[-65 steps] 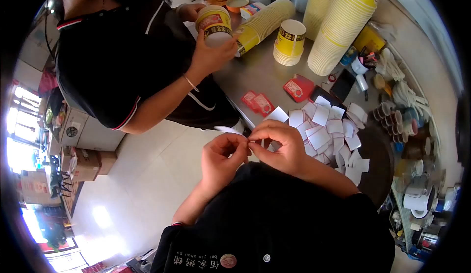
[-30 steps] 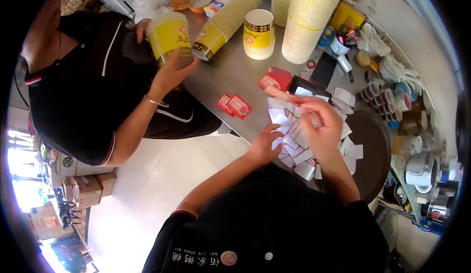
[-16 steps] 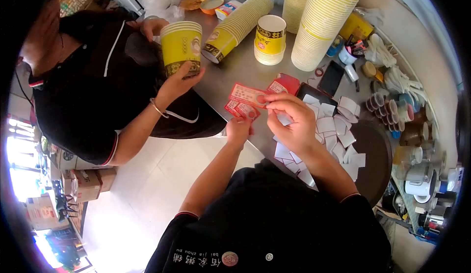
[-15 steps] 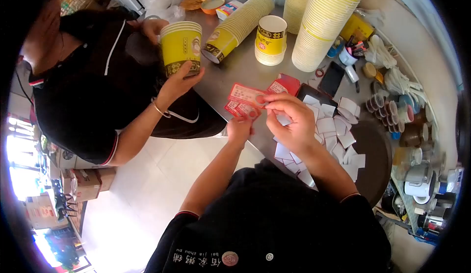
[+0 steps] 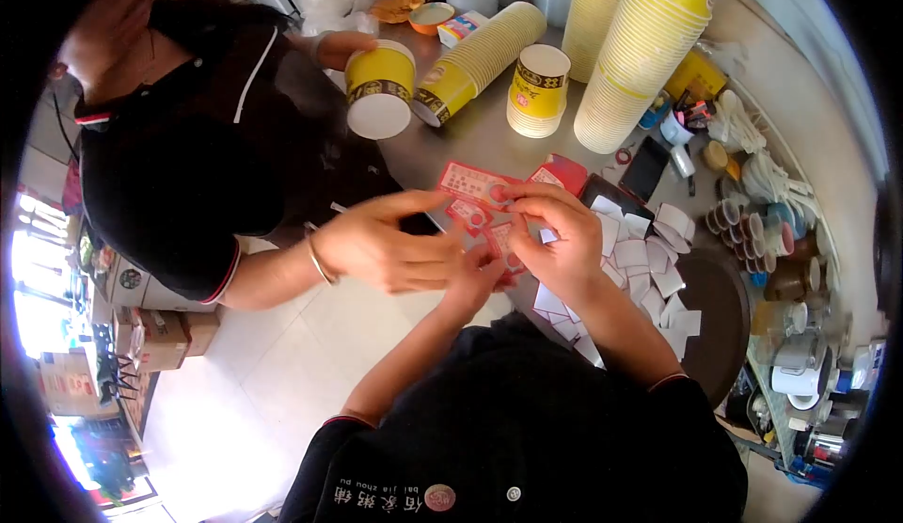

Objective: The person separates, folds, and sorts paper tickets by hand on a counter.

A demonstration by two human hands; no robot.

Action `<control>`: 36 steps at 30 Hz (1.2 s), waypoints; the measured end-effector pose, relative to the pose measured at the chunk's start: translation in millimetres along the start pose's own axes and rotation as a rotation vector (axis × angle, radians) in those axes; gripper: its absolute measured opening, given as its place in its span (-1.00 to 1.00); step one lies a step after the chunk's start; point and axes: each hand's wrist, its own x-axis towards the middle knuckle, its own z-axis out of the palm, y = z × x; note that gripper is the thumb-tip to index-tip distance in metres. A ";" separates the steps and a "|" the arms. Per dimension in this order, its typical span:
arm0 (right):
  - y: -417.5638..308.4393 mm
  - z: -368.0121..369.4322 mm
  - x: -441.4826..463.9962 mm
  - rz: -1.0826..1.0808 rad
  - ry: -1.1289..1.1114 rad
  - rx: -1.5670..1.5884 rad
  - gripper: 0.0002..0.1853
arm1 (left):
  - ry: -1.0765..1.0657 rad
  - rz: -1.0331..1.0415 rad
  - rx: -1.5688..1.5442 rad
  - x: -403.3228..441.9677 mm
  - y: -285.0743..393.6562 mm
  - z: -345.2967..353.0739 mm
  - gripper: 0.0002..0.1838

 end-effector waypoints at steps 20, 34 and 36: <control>-5.5 -2.0 -33.4 0.677 -0.318 0.520 -0.58 | 0.025 0.333 0.015 -68.7 47.9 -4.6 -0.97; -29.0 -4.9 -29.7 0.781 -0.169 0.774 -0.80 | -0.073 0.253 -0.251 -92.7 62.8 1.7 -0.93; -30.3 -5.7 -29.0 0.788 -0.176 0.774 -0.81 | -0.080 0.259 -0.256 -92.8 61.8 1.5 -0.93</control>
